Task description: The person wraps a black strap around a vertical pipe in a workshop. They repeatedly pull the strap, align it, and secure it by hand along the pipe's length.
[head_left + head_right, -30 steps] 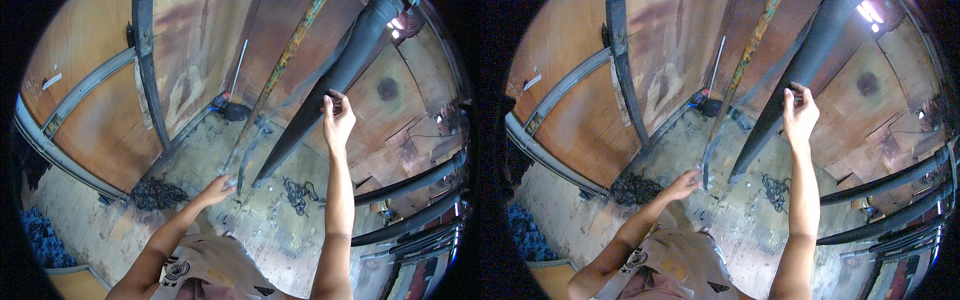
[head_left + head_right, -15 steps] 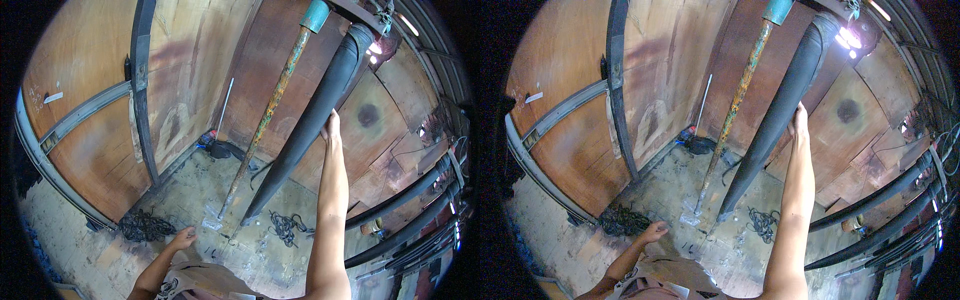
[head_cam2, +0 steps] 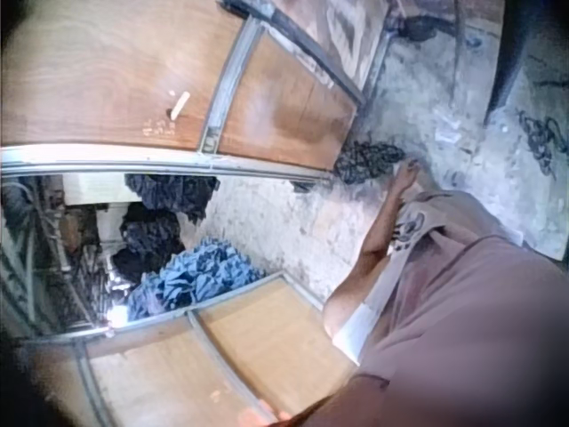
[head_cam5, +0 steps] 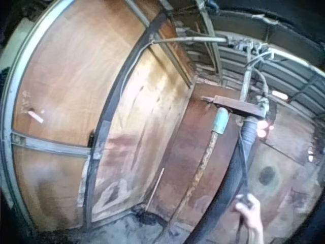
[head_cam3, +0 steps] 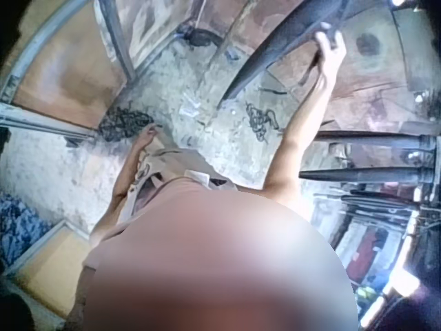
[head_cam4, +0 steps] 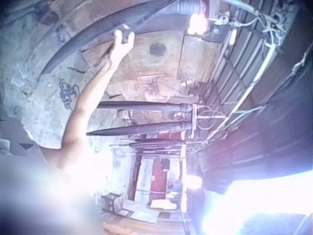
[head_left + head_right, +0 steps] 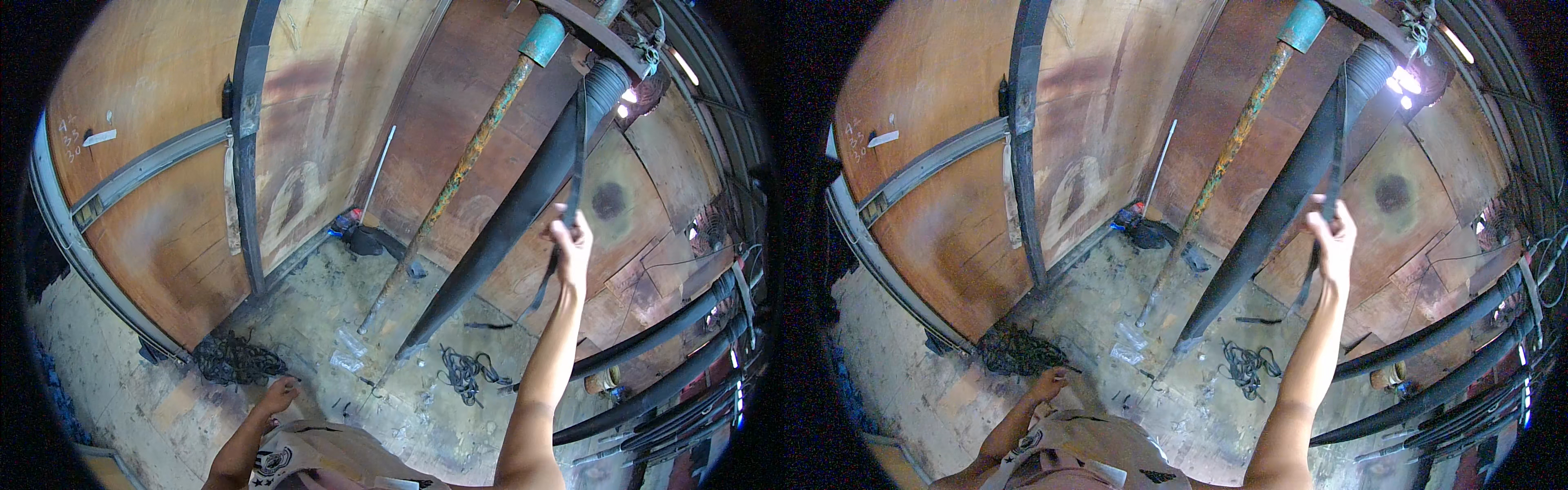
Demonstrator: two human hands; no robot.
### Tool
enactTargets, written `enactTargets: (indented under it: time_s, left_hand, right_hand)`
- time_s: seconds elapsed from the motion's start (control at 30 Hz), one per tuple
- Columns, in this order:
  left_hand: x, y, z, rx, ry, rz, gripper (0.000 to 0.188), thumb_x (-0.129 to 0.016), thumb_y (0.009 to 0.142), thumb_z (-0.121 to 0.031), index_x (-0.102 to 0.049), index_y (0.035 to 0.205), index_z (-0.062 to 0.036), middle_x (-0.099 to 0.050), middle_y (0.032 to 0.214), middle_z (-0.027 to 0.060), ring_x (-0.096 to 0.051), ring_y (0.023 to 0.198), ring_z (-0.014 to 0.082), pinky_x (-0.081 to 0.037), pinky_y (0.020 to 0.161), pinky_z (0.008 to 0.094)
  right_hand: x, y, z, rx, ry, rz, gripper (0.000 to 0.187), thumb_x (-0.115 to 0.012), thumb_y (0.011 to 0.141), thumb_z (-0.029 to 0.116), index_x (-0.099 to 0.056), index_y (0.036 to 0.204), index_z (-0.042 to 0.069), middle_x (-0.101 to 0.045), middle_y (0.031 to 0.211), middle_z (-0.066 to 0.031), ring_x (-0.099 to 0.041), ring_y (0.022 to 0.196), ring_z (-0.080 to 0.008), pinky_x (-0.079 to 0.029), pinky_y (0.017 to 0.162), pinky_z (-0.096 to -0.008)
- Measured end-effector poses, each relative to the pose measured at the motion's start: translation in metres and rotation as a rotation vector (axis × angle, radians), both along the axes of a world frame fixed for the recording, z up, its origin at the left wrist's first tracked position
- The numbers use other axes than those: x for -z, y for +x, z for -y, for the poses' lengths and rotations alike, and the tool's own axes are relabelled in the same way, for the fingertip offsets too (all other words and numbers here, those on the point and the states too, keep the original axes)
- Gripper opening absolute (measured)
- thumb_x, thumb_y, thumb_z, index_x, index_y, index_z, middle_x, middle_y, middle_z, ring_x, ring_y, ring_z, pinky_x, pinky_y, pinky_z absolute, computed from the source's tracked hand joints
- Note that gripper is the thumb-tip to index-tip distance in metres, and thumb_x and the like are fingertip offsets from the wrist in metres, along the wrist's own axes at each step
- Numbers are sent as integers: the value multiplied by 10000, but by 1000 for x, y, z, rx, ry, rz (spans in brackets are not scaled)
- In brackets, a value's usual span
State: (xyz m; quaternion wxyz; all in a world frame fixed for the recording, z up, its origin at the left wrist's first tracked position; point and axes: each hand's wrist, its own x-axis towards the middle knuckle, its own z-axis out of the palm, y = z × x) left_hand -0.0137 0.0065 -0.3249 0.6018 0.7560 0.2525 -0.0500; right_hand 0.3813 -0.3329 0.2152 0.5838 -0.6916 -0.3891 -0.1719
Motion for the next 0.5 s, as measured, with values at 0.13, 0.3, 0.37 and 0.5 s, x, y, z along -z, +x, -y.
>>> enactTargets:
  time_s: [0.13, 0.3, 0.37, 0.5]
  left_hand:
    - [2, 9, 4, 73, 16, 130, 582, -700, 947, -331, -528, 1383, 15, -627, 1279, 231, -646, 1129, 322, -531, 930, 405]
    - [-4, 14, 11, 83, -14, 123, 572, -722, 929, -286, -535, 1380, 12, -628, 1279, 232, -664, 1107, 320, -537, 914, 406]
    - [-4, 5, 13, 43, -4, 116, 565, -727, 924, -266, -536, 1380, 10, -630, 1275, 231, -674, 1075, 315, -542, 898, 402]
    - [9, -20, 13, -7, -32, 88, 546, -711, 934, -246, -533, 1382, 12, -631, 1273, 231, -684, 1048, 307, -547, 880, 398]
  right_hand:
    - [25, -17, -43, 218, -272, 63, 350, -713, 920, 137, -640, 1231, -2, -662, 878, -20, -576, 743, -96, -486, 688, -246]
    - [35, -11, -52, 299, 40, -40, 284, -617, 1015, 241, -655, 1169, 6, -653, 833, -54, -601, 654, -103, -491, 609, -255]
    - [28, 3, -48, 277, 146, 26, 257, -587, 1035, 219, -639, 1161, 1, -649, 838, -56, -617, 683, -107, -504, 617, -248]
    - [3, 52, -39, 315, 418, 21, 259, -576, 1039, 184, -587, 1228, 7, -666, 975, -81, -662, 792, -150, -571, 714, -286]
